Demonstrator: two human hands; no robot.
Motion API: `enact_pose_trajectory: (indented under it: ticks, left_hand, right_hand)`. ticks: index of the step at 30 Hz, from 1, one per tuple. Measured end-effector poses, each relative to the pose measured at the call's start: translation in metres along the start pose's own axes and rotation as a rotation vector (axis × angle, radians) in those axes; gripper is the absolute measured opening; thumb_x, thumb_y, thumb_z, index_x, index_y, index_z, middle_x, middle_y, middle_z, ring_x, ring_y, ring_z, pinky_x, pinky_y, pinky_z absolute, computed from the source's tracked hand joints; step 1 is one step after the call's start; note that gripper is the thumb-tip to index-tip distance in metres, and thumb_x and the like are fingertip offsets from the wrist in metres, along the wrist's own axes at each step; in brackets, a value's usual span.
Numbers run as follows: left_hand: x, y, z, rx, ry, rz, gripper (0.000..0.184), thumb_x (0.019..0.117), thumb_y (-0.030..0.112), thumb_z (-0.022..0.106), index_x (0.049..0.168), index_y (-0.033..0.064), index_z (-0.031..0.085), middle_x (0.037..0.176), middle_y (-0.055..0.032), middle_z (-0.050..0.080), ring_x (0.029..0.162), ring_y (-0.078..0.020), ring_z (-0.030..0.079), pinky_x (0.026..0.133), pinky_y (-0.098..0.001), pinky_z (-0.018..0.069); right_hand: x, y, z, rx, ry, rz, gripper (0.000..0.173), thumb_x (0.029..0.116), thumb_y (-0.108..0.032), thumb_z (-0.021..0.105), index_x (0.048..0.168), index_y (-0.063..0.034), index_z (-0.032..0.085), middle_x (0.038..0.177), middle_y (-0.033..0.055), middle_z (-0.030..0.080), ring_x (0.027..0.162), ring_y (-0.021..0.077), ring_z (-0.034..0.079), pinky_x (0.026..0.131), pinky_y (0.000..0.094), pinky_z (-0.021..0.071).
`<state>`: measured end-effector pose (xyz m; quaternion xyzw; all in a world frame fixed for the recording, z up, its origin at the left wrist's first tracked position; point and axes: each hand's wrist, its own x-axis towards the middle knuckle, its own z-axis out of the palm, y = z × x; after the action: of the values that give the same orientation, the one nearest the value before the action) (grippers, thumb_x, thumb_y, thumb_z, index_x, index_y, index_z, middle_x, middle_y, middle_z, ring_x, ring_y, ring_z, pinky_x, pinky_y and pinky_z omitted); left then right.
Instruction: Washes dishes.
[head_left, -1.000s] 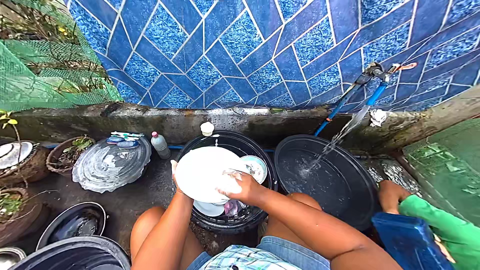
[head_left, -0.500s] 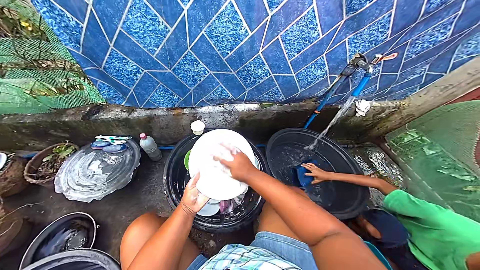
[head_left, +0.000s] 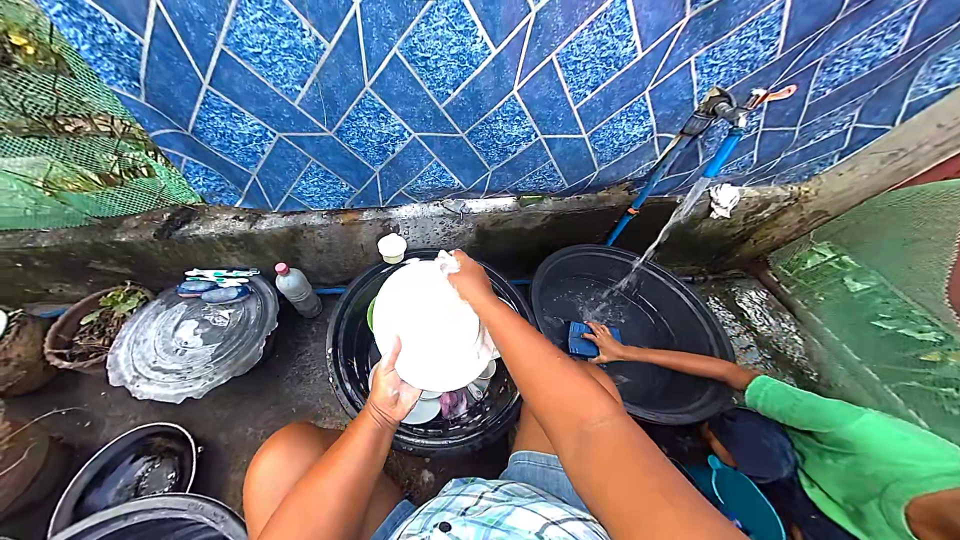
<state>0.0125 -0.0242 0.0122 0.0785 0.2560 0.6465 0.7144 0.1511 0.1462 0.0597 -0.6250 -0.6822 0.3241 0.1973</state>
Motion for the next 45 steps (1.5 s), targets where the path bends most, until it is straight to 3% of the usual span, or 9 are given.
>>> enact_pose_trajectory:
  ticks: [10, 15, 20, 25, 31, 34, 36, 40, 45]
  left_hand:
    - [0.010, -0.002, -0.001, 0.026, -0.049, -0.052, 0.044, 0.1126, 0.032, 0.021, 0.126, 0.0070, 0.054, 0.109, -0.0145, 0.073, 0.099, -0.0253, 0.073, 0.084, -0.0426, 0.0623]
    - [0.016, 0.005, 0.013, -0.030, 0.045, -0.010, 0.046, 0.1127, 0.038, 0.022, 0.127, 0.0075, 0.054, 0.107, -0.0155, 0.072, 0.097, -0.0265, 0.074, 0.081, -0.0444, 0.0631]
    - [0.015, 0.009, 0.013, -0.065, 0.092, 0.091, 0.045, 0.1126, 0.039, 0.023, 0.126, 0.0084, 0.054, 0.106, -0.0139, 0.072, 0.096, -0.0251, 0.074, 0.080, -0.0448, 0.0632]
    - [0.021, 0.012, 0.010, -0.165, 0.066, 0.216, 0.047, 0.1119, 0.041, 0.021, 0.123, 0.0105, 0.055, 0.105, -0.0114, 0.072, 0.097, -0.0243, 0.073, 0.081, -0.0454, 0.0628]
    - [0.017, 0.016, 0.005, -0.210, -0.053, 0.180, 0.053, 0.1109, 0.044, 0.019, 0.118, 0.0085, 0.058, 0.100, -0.0133, 0.073, 0.092, -0.0257, 0.074, 0.081, -0.0442, 0.0627]
    - [0.018, 0.025, 0.004, -0.205, -0.093, 0.245, 0.050, 0.1114, 0.040, 0.020, 0.120, 0.0088, 0.058, 0.107, -0.0146, 0.073, 0.100, -0.0283, 0.073, 0.085, -0.0485, 0.0617]
    - [0.016, 0.025, 0.007, -0.174, -0.075, 0.243, 0.047, 0.1120, 0.036, 0.019, 0.121, 0.0090, 0.056, 0.109, -0.0138, 0.072, 0.102, -0.0271, 0.072, 0.087, -0.0476, 0.0613]
    - [0.018, 0.012, 0.011, -0.147, -0.021, 0.156, 0.044, 0.1124, 0.035, 0.020, 0.124, 0.0091, 0.054, 0.109, -0.0134, 0.072, 0.102, -0.0257, 0.072, 0.088, -0.0463, 0.0609]
    - [0.022, 0.022, 0.007, -0.165, -0.052, 0.218, 0.054, 0.1112, 0.039, 0.014, 0.113, 0.0106, 0.061, 0.099, -0.0090, 0.073, 0.094, -0.0200, 0.073, 0.081, -0.0398, 0.0620]
  right_hand:
    - [-0.023, -0.051, 0.041, -0.435, -0.446, -0.905, 0.034, 0.0986, -0.025, 0.067, 0.128, -0.0078, 0.070, 0.110, 0.0205, 0.073, 0.110, 0.0396, 0.067, 0.103, 0.0615, 0.0449]
    - [0.005, -0.043, 0.011, -0.378, -0.155, -0.429, 0.044, 0.1044, -0.037, 0.056, 0.141, -0.0135, 0.061, 0.126, 0.0225, 0.069, 0.123, 0.0430, 0.062, 0.106, 0.0642, 0.0443]
    - [0.001, 0.017, -0.025, -0.045, 0.000, -0.011, 0.046, 0.1091, -0.028, 0.049, 0.145, -0.0009, 0.051, 0.138, 0.0290, 0.060, 0.131, 0.0446, 0.056, 0.110, 0.0640, 0.0420]
    - [-0.092, 0.035, 0.037, -0.007, 0.196, -0.266, 0.050, 0.0995, -0.013, 0.058, 0.147, 0.0019, 0.052, 0.152, 0.0295, 0.047, 0.145, 0.0497, 0.040, 0.121, 0.0614, 0.0297]
    - [-0.109, 0.042, 0.056, -0.229, 0.143, -0.943, 0.038, 0.1005, -0.022, 0.058, 0.134, -0.0092, 0.068, 0.136, 0.0259, 0.064, 0.133, 0.0469, 0.056, 0.114, 0.0621, 0.0418]
    - [-0.094, 0.052, 0.041, -0.078, 0.320, -0.798, 0.036, 0.0956, -0.017, 0.063, 0.127, -0.0012, 0.071, 0.133, 0.0290, 0.065, 0.130, 0.0506, 0.057, 0.111, 0.0641, 0.0433]
    - [-0.079, 0.038, 0.021, 0.050, 0.304, -0.558, 0.046, 0.0947, -0.007, 0.063, 0.139, 0.0057, 0.059, 0.147, 0.0296, 0.053, 0.140, 0.0469, 0.048, 0.119, 0.0591, 0.0363]
    - [-0.041, -0.009, 0.011, 0.004, 0.340, -0.374, 0.045, 0.0997, -0.013, 0.061, 0.143, -0.0012, 0.058, 0.148, 0.0250, 0.054, 0.139, 0.0406, 0.052, 0.116, 0.0551, 0.0416]
    - [-0.092, -0.033, 0.068, -0.182, 0.051, -0.663, 0.040, 0.1012, -0.014, 0.056, 0.141, -0.0094, 0.063, 0.144, 0.0273, 0.057, 0.140, 0.0436, 0.049, 0.116, 0.0568, 0.0405]
